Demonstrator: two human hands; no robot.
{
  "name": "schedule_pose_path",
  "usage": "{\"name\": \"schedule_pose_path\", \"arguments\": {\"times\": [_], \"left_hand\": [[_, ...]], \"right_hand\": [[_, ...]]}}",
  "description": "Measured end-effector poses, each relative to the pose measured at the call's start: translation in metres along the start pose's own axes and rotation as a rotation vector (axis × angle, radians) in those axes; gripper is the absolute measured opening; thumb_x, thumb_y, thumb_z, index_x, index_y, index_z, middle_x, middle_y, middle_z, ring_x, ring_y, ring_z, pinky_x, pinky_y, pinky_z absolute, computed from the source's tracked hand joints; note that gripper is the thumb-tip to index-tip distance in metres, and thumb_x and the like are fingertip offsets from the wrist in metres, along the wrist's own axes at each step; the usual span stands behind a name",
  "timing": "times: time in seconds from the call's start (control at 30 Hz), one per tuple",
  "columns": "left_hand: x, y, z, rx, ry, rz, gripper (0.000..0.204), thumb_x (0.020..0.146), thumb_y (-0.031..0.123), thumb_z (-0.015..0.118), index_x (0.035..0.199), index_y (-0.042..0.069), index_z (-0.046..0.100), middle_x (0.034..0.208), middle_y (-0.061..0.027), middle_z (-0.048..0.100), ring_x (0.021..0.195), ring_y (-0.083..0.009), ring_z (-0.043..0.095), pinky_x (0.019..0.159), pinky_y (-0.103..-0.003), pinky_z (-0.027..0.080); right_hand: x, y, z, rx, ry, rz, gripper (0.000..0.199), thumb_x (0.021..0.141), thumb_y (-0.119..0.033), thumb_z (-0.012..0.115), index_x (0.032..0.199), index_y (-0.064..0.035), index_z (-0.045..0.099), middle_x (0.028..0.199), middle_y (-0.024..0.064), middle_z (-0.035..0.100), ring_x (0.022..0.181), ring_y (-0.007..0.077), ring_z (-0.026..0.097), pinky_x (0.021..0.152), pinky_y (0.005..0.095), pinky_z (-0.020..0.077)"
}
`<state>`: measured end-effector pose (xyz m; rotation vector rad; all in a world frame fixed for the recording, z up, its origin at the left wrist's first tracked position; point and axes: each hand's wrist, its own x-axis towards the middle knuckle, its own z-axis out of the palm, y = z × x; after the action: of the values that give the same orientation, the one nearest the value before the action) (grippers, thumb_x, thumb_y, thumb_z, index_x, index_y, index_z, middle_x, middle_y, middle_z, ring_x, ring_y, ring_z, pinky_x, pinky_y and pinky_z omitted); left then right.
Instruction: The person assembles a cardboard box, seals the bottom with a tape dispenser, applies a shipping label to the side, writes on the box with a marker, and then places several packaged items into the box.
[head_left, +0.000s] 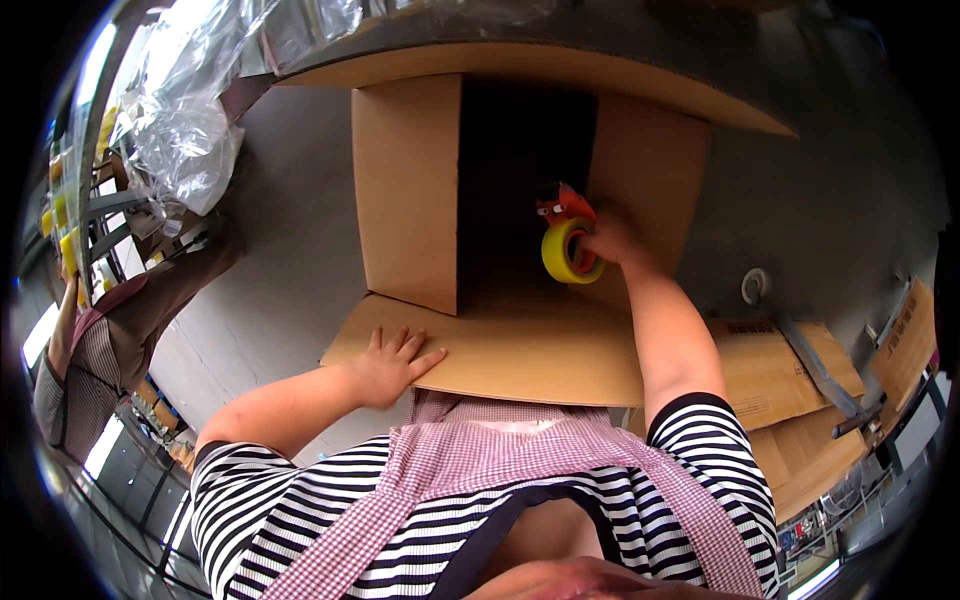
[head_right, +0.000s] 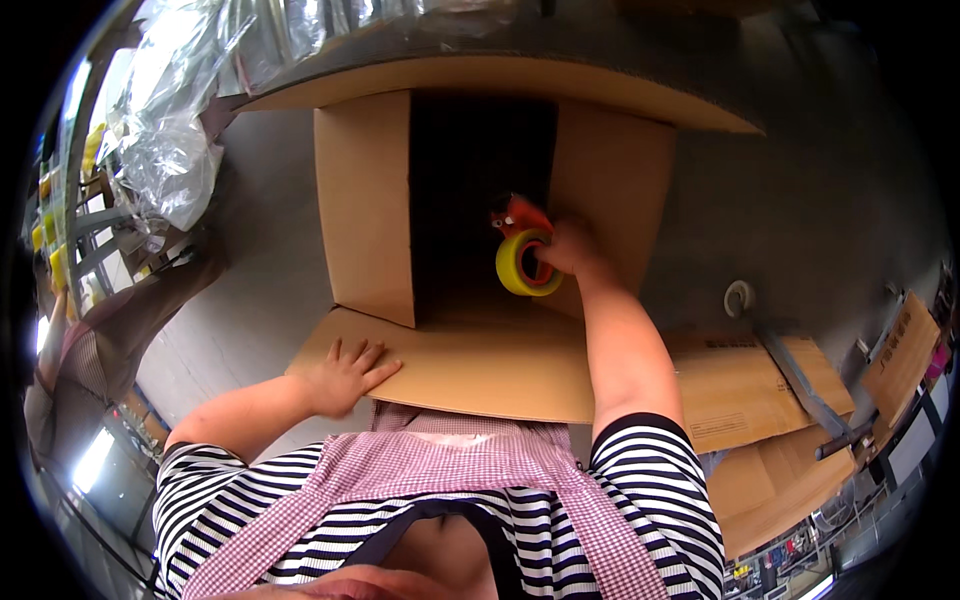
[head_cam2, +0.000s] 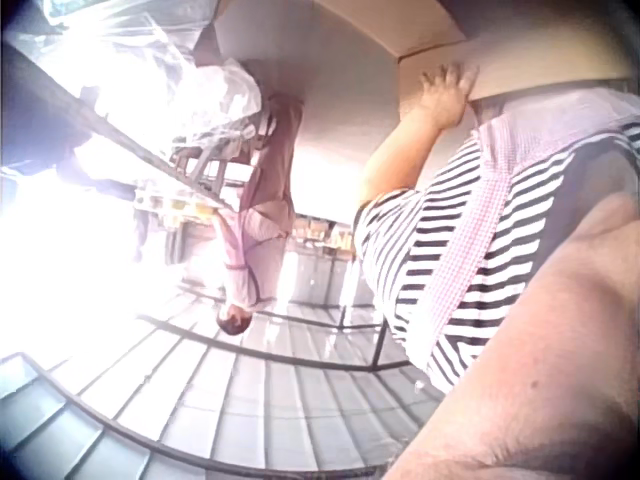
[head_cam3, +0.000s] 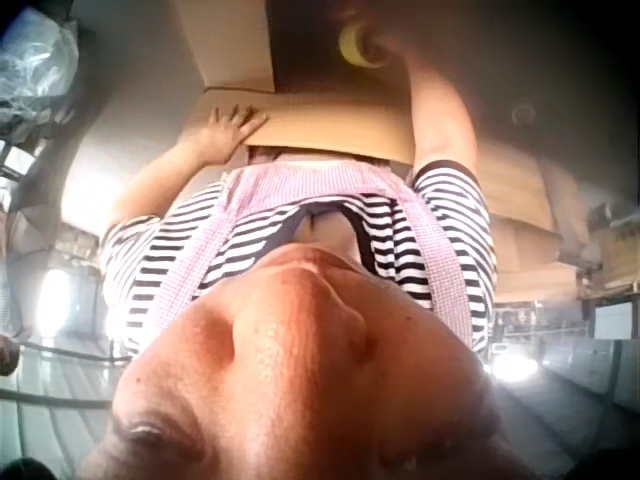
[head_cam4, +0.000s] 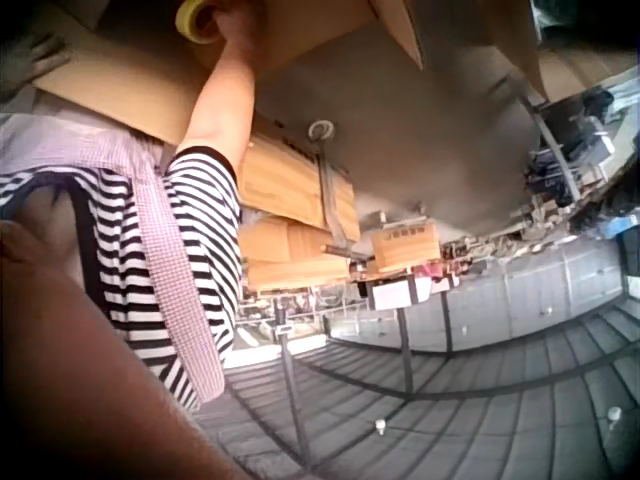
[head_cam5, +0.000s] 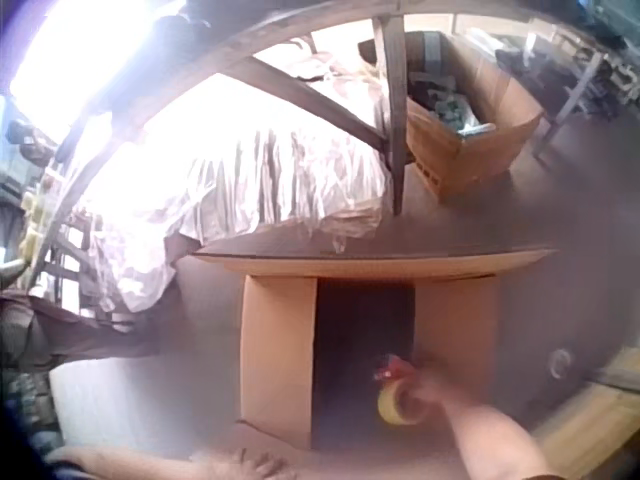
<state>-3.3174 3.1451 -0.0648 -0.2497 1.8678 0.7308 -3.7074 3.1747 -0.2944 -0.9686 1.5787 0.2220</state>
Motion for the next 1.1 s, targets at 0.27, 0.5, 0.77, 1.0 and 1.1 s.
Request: {"name": "schedule_pose_path", "arguments": {"times": [0.27, 0.5, 0.77, 1.0, 1.1], "left_hand": [[0.106, -0.161, -0.073, -0.271, 0.577, -0.433, 0.081, 0.067, 0.036, 0.080, 0.140, 0.020, 0.049, 0.154, -0.0135, 0.032, 0.141, -0.0334, 0.029, 0.111, -0.043, 0.033], [0.160, -0.180, 0.012, -1.112, 1.219, -0.895, 0.130, 0.058, 0.047, 0.089, 0.155, 0.014, 0.008, 0.158, -0.0138, 0.022, 0.144, -0.0306, 0.025, 0.114, -0.042, 0.029], [0.162, -0.208, 0.044, -1.591, 1.455, -0.481, 0.074, 0.087, 0.041, 0.069, 0.145, 0.008, 0.037, 0.133, -0.0127, 0.057, 0.120, -0.0286, 0.054, 0.100, -0.036, 0.042], [0.159, -0.202, 0.022, -1.376, 1.289, -0.822, 0.049, 0.095, 0.043, 0.055, 0.132, 0.010, 0.053, 0.125, -0.0148, 0.062, 0.115, -0.0315, 0.058, 0.095, -0.039, 0.045], [0.171, -0.206, 0.020, -1.361, 1.323, -0.785, 0.052, 0.096, 0.044, 0.053, 0.134, 0.009, 0.050, 0.129, -0.0161, 0.058, 0.118, -0.0336, 0.055, 0.096, -0.040, 0.045]], "right_hand": [[-0.117, -0.160, -0.116, 0.129, 0.558, -0.923, 0.045, 0.060, -0.016, 0.077, 0.103, -0.0091, 0.069, 0.113, 0.0163, 0.065, 0.108, 0.0337, 0.060, 0.091, 0.0411, 0.0481], [-0.083, -0.201, -0.170, 0.275, 0.612, -0.703, 0.026, 0.077, -0.018, 0.068, 0.099, -0.0043, 0.070, 0.087, 0.0187, 0.070, 0.086, 0.0318, 0.069, 0.076, 0.0373, 0.0522], [-0.020, -0.082, 0.047, 1.100, 0.282, -0.623, 0.055, 0.096, -0.032, 0.055, 0.143, -0.0081, 0.040, 0.138, 0.0104, 0.051, 0.099, 0.0142, 0.059, 0.084, 0.0280, 0.0503], [-0.037, -0.009, -0.021, 0.482, 0.975, -0.302, 0.041, 0.091, -0.023, 0.058, 0.125, -0.0026, 0.052, 0.117, 0.0069, 0.063, 0.105, 0.0186, 0.060, 0.090, 0.0350, 0.0477], [-0.029, 0.109, -0.043, 1.000, 0.989, -0.057, 0.045, 0.090, -0.031, 0.059, 0.126, -0.0062, 0.050, 0.114, 0.0055, 0.061, 0.100, 0.0179, 0.060, 0.083, 0.0350, 0.0479]]}}
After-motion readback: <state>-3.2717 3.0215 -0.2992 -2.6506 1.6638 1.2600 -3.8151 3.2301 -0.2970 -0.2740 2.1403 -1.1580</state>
